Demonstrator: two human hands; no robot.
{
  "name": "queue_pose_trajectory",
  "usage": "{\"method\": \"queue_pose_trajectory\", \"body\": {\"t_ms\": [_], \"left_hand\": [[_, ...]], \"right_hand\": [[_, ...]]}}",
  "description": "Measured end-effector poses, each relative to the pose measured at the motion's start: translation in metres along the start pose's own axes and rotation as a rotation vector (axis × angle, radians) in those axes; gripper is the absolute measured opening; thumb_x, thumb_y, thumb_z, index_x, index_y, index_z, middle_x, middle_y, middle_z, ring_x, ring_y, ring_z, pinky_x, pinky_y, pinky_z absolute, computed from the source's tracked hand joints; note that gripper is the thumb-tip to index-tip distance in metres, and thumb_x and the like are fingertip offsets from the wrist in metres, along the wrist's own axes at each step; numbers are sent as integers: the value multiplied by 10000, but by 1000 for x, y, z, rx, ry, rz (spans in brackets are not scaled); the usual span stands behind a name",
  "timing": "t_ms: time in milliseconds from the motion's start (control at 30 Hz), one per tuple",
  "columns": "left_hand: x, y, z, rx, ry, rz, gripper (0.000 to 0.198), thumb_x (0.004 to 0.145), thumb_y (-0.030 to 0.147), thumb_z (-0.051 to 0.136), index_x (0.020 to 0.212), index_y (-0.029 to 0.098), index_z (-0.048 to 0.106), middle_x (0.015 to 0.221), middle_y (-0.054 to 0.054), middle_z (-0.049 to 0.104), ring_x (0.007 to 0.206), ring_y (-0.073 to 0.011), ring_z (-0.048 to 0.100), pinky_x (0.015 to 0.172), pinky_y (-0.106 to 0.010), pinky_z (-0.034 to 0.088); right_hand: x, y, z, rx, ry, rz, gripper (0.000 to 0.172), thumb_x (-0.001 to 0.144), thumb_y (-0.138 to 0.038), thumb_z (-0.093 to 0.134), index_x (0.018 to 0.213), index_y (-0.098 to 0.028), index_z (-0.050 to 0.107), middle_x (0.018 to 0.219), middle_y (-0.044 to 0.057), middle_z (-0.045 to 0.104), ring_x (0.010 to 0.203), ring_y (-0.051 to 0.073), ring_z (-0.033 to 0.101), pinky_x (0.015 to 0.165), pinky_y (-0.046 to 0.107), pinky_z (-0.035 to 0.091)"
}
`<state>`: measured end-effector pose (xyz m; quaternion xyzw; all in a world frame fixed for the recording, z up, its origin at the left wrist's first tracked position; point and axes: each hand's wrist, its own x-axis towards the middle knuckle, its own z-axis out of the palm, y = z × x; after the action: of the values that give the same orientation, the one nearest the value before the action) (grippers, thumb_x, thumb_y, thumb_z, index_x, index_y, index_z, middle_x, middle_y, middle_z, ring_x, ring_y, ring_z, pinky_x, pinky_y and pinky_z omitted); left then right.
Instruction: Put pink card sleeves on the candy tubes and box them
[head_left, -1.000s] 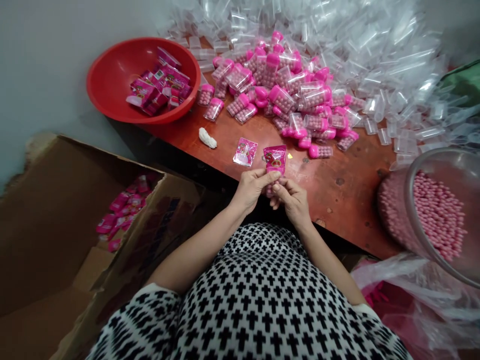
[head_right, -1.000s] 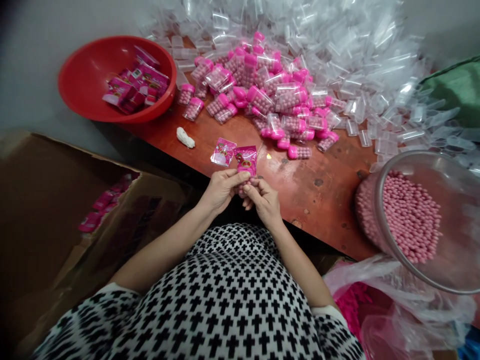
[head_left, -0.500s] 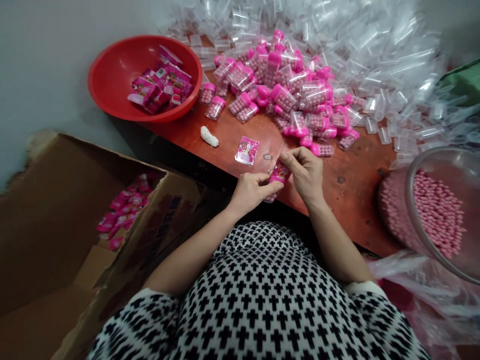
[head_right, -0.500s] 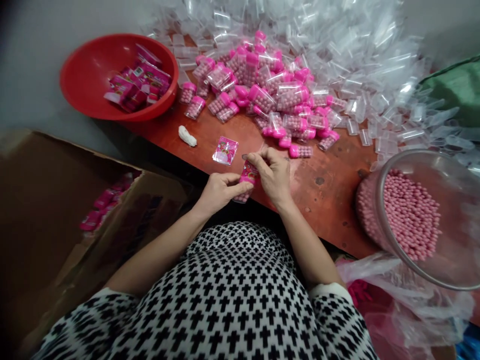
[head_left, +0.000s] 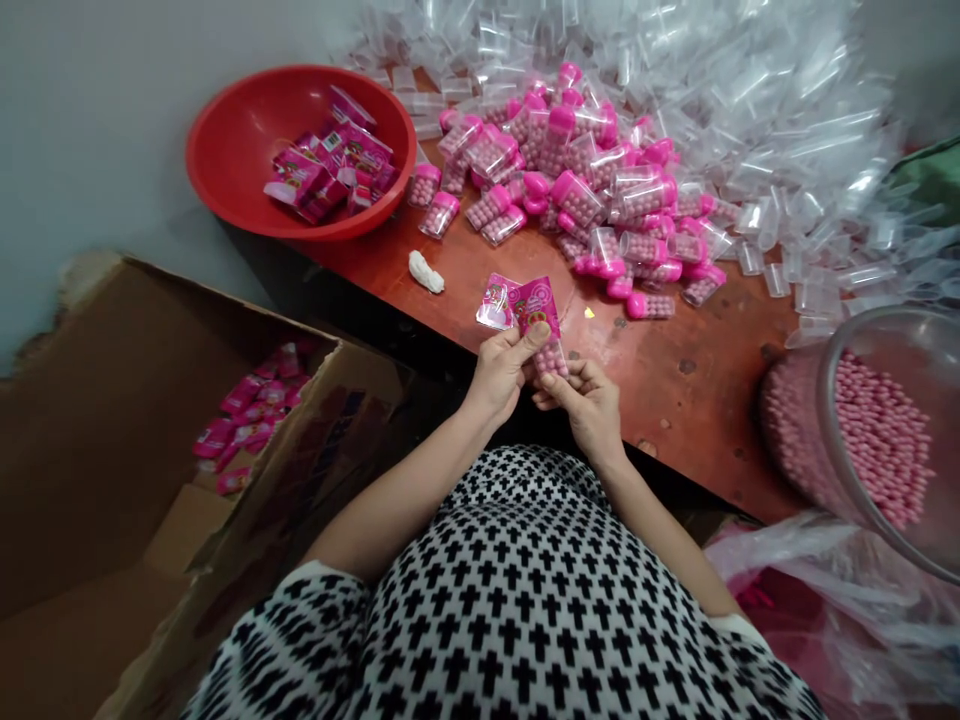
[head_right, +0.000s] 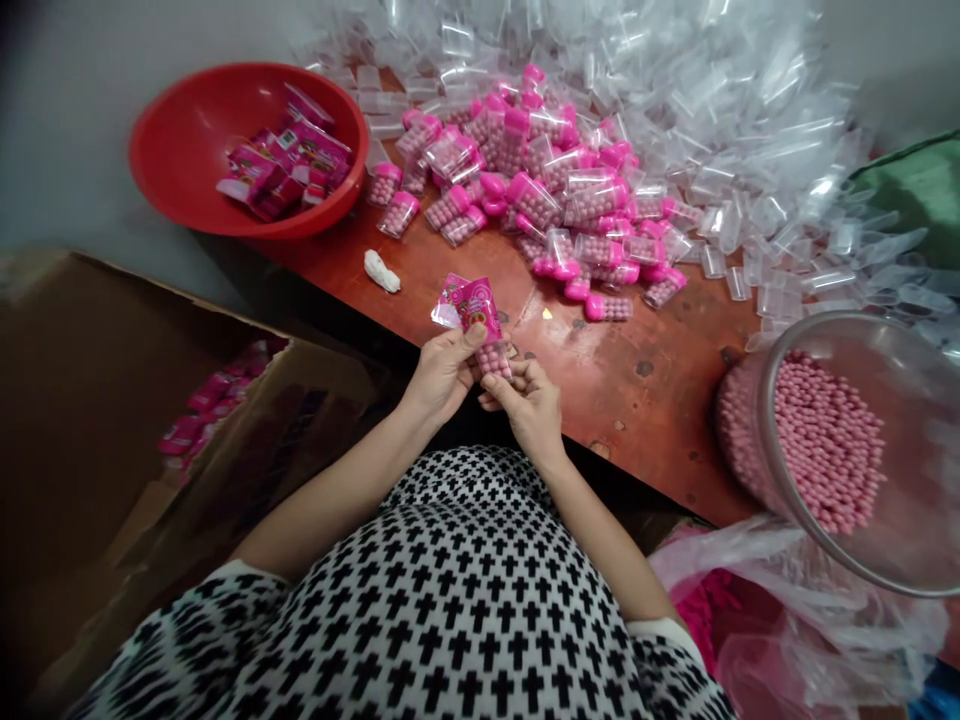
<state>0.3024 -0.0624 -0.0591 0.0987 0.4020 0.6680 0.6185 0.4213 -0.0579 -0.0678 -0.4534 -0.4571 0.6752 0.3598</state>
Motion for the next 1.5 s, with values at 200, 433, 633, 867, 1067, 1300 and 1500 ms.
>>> {"method": "queue_pose_trajectory", "body": {"t_ms": [200,433,633,867,1067,1300,1500], "left_hand": [[1,2,-4,59,-15,-79,376,553,344,889,687,86,651,617,-48,659,543,-123,608,534,-227,484],[-4,-3,-4,130,-59,-83,360,538,351,890,628,88,662,570,-22,636,427,-73,511,409,-198,404],[-9,-4,-5,82,-147,-136,383,546,369,895,582,80,646,524,-15,592,435,-85,521,447,-222,444],[-51,66,-60,-27,301,535,443,769,621,664,896,196,685,940,1,744,943,-176,695,910,-312,546],[-19,74,-105,538,397,732,602,840,713,473,1197,255,631,1202,-56,689,1145,-220,634,1029,-400,476],[63,18,-85,1616,176,780,380,915,434,548,1200,212,667,1360,-90,593,1384,-305,403,1189,-518,212],[66,12,-86,1633,226,845,253,928,349,544,1075,230,712,1331,-45,619,1379,-282,410,1178,-518,247]], "right_hand": [[-2,5,-1,120,-8,19,291,671,-333,818,813,-161,631,690,5,736,515,116,674,501,210,581],[9,3,-4,223,-14,39,388,599,-372,862,759,-175,568,596,-27,704,460,105,654,470,176,568],[22,-3,-3,171,-144,-19,548,569,-342,884,832,-237,414,545,-85,679,419,117,637,425,183,543],[26,-9,6,69,-250,-13,494,617,-440,839,848,-222,462,638,-47,711,493,126,671,456,198,546],[28,-3,-4,-29,-130,-22,395,735,-515,740,772,-195,511,622,-27,683,457,92,626,428,177,508],[22,-7,-6,-127,-126,-27,390,738,-534,729,760,-196,536,637,-14,688,490,102,639,451,191,513],[38,-8,-9,-199,-127,-51,368,765,-525,704,751,-195,543,604,-22,643,498,101,608,473,209,507]]}}
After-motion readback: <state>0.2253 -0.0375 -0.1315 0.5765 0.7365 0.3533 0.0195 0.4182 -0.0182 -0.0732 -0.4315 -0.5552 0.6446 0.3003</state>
